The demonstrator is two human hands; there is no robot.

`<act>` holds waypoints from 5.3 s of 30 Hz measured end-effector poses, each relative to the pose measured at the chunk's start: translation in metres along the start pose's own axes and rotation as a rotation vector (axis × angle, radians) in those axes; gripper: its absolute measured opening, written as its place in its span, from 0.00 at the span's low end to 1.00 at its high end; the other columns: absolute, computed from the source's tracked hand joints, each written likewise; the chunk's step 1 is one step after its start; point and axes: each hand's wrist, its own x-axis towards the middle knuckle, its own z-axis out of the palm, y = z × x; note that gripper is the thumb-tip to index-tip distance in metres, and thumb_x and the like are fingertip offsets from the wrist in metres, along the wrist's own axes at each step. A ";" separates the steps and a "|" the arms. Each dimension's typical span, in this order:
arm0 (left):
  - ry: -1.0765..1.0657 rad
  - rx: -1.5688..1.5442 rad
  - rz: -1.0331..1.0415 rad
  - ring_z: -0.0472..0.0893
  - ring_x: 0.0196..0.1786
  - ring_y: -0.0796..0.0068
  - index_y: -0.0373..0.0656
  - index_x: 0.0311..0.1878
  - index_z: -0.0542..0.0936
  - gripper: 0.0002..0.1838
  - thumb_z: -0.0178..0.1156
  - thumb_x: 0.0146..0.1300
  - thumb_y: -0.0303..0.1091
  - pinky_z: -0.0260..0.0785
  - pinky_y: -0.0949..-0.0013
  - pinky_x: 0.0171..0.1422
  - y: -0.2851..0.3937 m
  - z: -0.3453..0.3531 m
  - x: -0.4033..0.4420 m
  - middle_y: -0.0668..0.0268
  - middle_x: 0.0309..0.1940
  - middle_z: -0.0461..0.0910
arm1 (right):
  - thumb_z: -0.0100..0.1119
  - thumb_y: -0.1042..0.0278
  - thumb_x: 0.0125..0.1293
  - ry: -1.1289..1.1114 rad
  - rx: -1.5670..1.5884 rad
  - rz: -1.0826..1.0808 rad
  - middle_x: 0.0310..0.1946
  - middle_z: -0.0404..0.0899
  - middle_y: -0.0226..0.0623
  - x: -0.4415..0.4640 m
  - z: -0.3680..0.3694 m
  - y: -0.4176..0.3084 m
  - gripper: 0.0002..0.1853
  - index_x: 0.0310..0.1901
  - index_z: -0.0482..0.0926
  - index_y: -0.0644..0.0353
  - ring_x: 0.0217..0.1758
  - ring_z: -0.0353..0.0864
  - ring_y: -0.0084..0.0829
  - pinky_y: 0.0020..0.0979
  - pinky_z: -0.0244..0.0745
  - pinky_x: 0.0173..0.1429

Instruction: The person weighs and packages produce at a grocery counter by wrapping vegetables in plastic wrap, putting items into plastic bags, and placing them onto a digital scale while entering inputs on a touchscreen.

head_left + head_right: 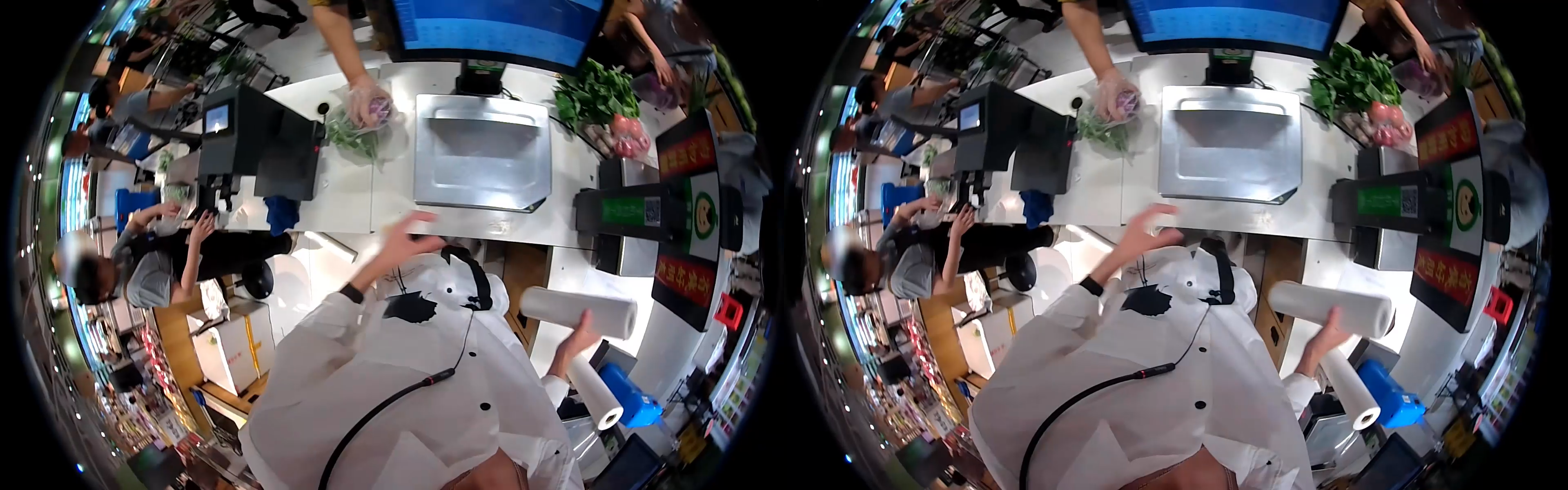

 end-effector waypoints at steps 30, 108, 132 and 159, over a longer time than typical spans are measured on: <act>0.101 -1.399 -0.120 0.80 0.51 0.63 0.37 0.63 0.67 0.44 0.44 0.61 0.70 0.75 0.63 0.55 0.002 -0.141 0.013 0.54 0.53 0.76 | 0.47 0.63 0.72 -1.117 -0.201 -0.459 0.25 0.78 0.51 -0.201 0.377 -0.168 0.13 0.39 0.72 0.66 0.29 0.80 0.48 0.39 0.72 0.32; -0.555 -0.075 0.563 0.72 0.59 0.47 0.39 0.62 0.63 0.44 0.74 0.41 0.35 0.65 0.54 0.63 0.026 0.384 0.149 0.49 0.54 0.73 | 0.53 0.72 0.70 -0.403 -0.050 0.374 0.29 0.81 0.32 -0.081 -0.046 -0.126 0.07 0.36 0.77 0.67 0.30 0.77 0.18 0.21 0.72 0.36; 0.332 -0.224 -0.414 0.77 0.43 0.76 0.35 0.46 0.80 0.15 0.57 0.67 0.38 0.68 0.71 0.49 -0.109 -0.163 -0.096 0.63 0.39 0.82 | 0.74 0.43 0.47 -0.591 -0.149 -0.379 0.66 0.58 0.61 -0.142 0.647 -0.063 0.58 0.67 0.51 0.75 0.72 0.55 0.45 0.38 0.57 0.70; -0.439 -1.567 -0.190 0.75 0.57 0.66 0.42 0.65 0.67 0.24 0.54 0.68 0.40 0.71 0.64 0.55 -0.034 -0.071 0.085 0.61 0.58 0.74 | 0.39 0.69 0.73 -1.356 0.989 0.104 0.57 0.69 0.57 -0.101 0.348 -0.355 0.18 0.54 0.67 0.76 0.61 0.69 0.43 0.42 0.64 0.68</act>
